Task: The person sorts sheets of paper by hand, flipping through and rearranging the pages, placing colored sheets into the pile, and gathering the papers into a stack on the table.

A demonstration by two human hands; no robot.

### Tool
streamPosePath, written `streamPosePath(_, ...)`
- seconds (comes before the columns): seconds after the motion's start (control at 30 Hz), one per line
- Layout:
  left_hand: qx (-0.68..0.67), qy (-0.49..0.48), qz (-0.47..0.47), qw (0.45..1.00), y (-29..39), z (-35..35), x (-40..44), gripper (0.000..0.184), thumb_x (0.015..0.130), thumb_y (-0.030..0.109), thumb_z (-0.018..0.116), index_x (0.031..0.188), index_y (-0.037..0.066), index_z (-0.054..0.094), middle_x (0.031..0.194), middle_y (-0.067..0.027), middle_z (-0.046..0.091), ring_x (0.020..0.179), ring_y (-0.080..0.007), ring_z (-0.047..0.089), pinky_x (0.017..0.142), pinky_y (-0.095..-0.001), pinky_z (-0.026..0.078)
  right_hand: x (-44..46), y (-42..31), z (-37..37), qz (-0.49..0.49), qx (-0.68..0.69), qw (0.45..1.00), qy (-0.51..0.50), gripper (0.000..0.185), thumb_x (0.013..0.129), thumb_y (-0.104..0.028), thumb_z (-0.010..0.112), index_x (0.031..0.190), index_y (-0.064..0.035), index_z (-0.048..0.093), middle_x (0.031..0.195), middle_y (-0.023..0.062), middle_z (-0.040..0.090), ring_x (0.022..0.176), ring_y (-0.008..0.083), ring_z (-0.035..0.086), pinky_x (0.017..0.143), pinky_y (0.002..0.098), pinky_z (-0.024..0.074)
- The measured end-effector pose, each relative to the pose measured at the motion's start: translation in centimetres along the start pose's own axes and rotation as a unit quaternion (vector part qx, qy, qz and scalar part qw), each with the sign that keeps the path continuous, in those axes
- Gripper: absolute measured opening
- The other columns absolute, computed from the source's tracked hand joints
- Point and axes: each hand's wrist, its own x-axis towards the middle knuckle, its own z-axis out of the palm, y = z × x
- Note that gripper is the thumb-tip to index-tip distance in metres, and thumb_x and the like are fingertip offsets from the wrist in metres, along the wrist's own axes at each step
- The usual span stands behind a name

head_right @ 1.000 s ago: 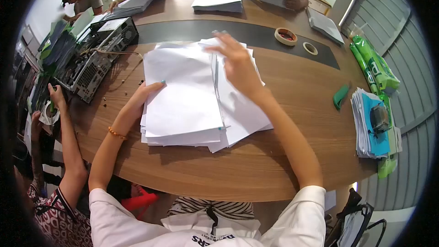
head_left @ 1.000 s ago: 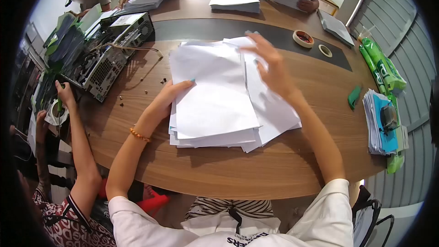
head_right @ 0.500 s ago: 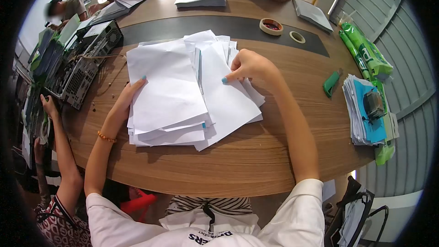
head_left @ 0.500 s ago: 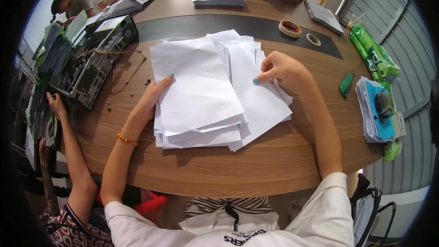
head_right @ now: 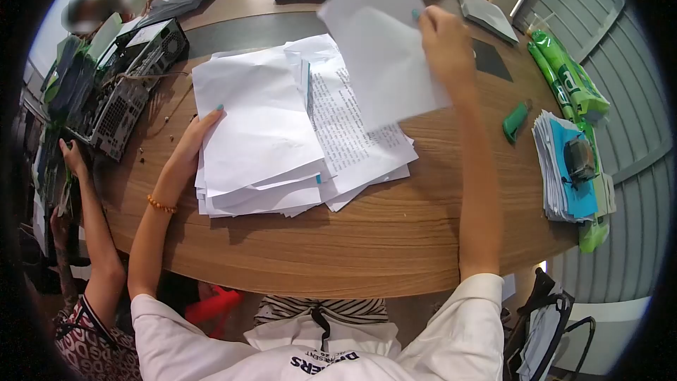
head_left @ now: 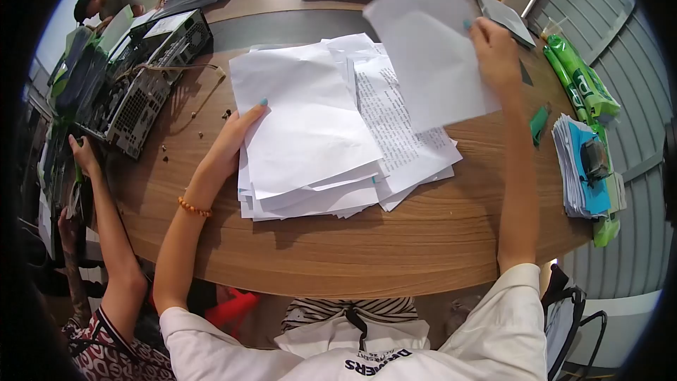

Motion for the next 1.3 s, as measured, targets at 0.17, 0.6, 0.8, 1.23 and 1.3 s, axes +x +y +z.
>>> streamPosePath(0.17,0.007,-0.014,-0.007,1.0,0.1,0.0,0.0,0.04,0.079,0.031,0.051,0.102,-0.001,0.042,0.089,-0.0097,0.053,0.076,-0.012,0.055,0.063,-0.0231,0.047,-1.5,-2.8,3.2,0.119,0.353,0.924,-0.09,0.023,0.08,-0.019,0.046,0.093,0.001,0.05,0.068,0.0058,0.056,0.057,0.0084,0.047,0.051,0.0243,0.0369)
streamPosePath(0.6,-0.027,-0.035,-0.006,0.999,1.1,0.6,-0.9,0.065,0.079,0.051,0.036,0.12,0.001,0.029,0.113,-0.0145,0.043,0.1,-0.0206,0.046,0.085,-0.031,0.038,-8.2,-9.8,8.6,-0.112,0.232,0.955,-0.149,0.036,0.073,0.0,0.049,0.104,-0.0026,0.031,0.061,0.0211,0.051,0.059,0.037,0.053,0.052,0.0416,0.0399)
streamPosePath(0.8,-0.047,-0.056,-0.007,0.997,1.0,-0.1,-0.9,0.061,0.076,0.043,0.046,0.113,-0.003,0.035,0.104,-0.015,0.048,0.092,-0.0204,0.05,0.079,-0.0307,0.041,-8.0,-9.6,8.4,-0.103,0.188,0.965,-0.151,0.035,0.072,-0.001,0.051,0.103,0.0003,0.033,0.061,0.0221,0.052,0.059,0.0366,0.053,0.053,0.0404,0.0415)
streamPosePath(1.23,-0.049,-0.039,-0.05,0.997,0.3,-0.6,0.0,0.035,0.068,0.022,0.048,0.091,-0.004,0.044,0.081,-0.0121,0.052,0.067,-0.0172,0.055,0.06,-0.0251,0.047,-4.1,-2.6,4.9,-0.096,-0.133,0.963,-0.215,0.037,0.066,-0.031,0.065,0.082,-0.0004,0.051,0.067,0.0116,0.055,0.056,0.0144,0.052,0.046,0.0265,0.0389)
streamPosePath(1.3,-0.05,-0.031,-0.051,0.997,0.5,-0.4,-0.1,0.035,0.068,0.022,0.048,0.091,-0.004,0.044,0.081,-0.0125,0.051,0.067,-0.0173,0.055,0.06,-0.0252,0.046,-3.6,-1.6,4.0,-0.053,-0.14,0.95,-0.274,0.039,0.064,-0.034,0.066,0.079,-0.0004,0.052,0.067,0.0119,0.055,0.057,0.0151,0.052,0.049,0.0274,0.04)
